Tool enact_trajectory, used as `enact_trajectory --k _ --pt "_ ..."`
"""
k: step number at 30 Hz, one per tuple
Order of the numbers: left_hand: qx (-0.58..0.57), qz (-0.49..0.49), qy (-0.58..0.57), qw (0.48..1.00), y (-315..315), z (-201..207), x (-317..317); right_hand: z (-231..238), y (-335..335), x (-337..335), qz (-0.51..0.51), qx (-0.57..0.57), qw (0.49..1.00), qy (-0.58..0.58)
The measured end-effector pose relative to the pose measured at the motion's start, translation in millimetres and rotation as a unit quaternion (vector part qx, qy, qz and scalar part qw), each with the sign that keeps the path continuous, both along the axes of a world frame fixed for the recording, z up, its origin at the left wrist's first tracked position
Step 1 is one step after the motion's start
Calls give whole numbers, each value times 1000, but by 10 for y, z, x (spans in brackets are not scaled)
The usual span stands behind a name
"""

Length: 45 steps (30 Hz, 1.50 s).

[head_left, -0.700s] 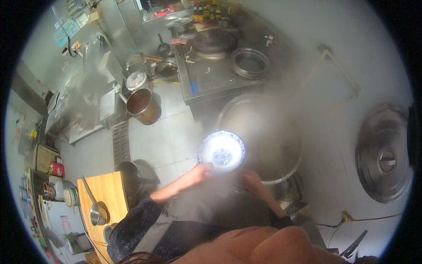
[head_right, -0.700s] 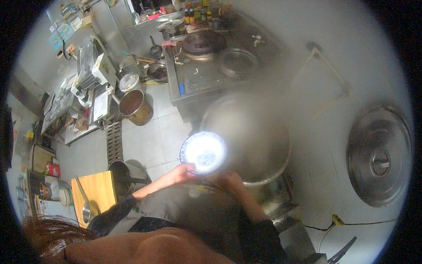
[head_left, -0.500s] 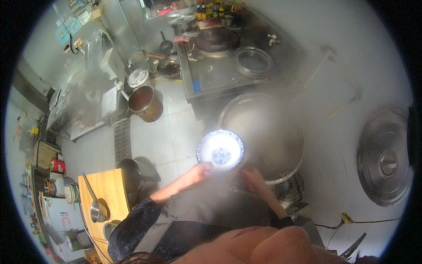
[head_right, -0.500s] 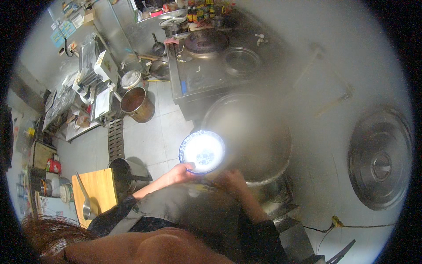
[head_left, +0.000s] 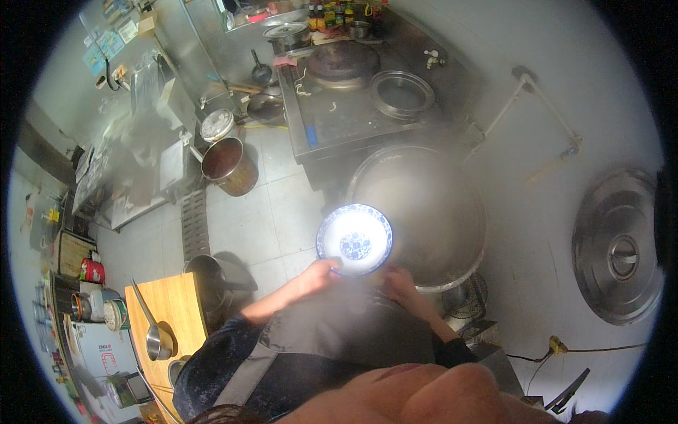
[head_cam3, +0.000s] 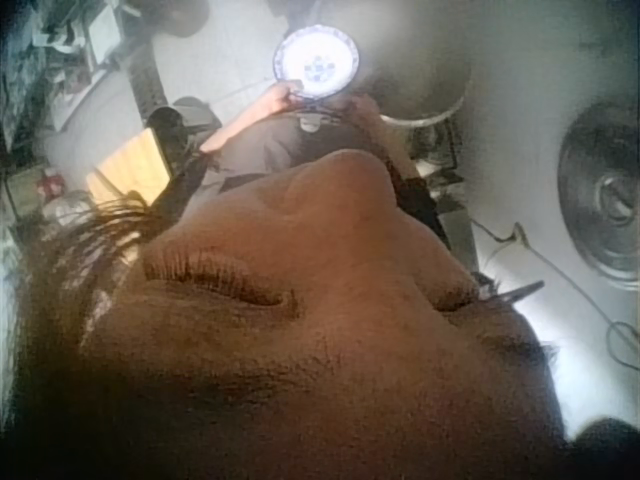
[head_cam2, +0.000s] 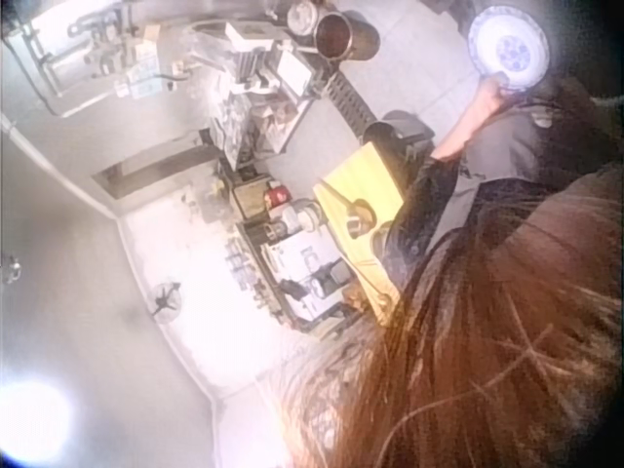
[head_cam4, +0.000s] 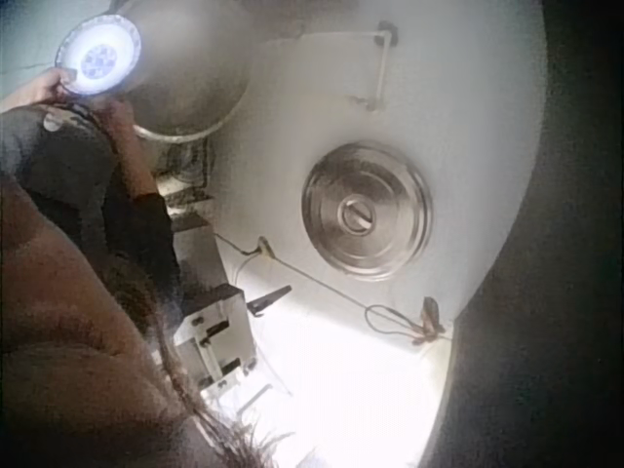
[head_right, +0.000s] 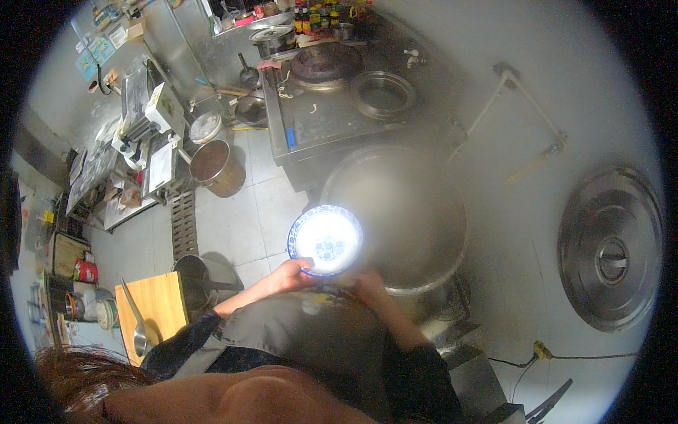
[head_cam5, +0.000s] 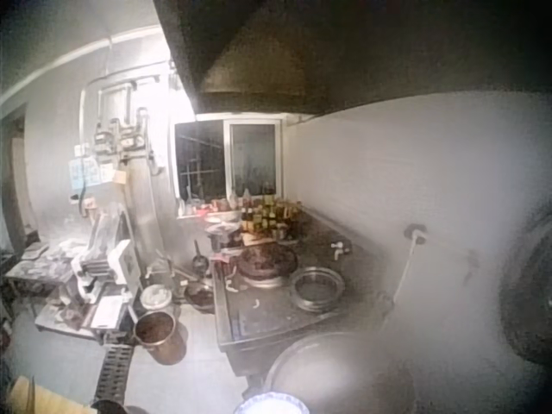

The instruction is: The person scoops noodles and vegetables from a large steaming pot into a bowl using a strainer and wooden spatula. They then add various seasonings and sauces from multiple containers to the bowl.

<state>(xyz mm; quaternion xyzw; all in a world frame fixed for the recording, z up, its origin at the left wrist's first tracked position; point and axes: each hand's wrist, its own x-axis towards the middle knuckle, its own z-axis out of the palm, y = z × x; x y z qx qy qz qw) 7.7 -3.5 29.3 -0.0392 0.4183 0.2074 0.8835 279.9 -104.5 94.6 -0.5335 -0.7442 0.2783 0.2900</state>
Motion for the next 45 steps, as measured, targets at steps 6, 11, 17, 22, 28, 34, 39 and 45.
enact_trajectory --k 6,11,17,22,28,34,39,45 --pt "30 -44 -30 998 30 -80 -29 746 -97 184 -66 -6 997 -38" --pt "44 -65 -11 997 27 -12 -4 537 -213 380 -124 -3 987 -98" --pt "36 -75 -11 996 45 125 2 807 -468 545 -207 -205 922 253" --pt "75 -71 -4 995 23 146 22 1140 -414 862 -173 -196 946 190" --pt "49 -54 -7 997 47 27 19 1035 -12 929 -213 -250 943 60" --pt "40 -32 45 998 -6 353 133 272 754 991 -135 -165 975 -62" --pt "20 -8 47 999 -55 692 209 -264 1010 1100 -214 -270 936 67" --pt "20 4 44 999 -64 631 224 -653 1164 1363 -283 -217 927 -112"
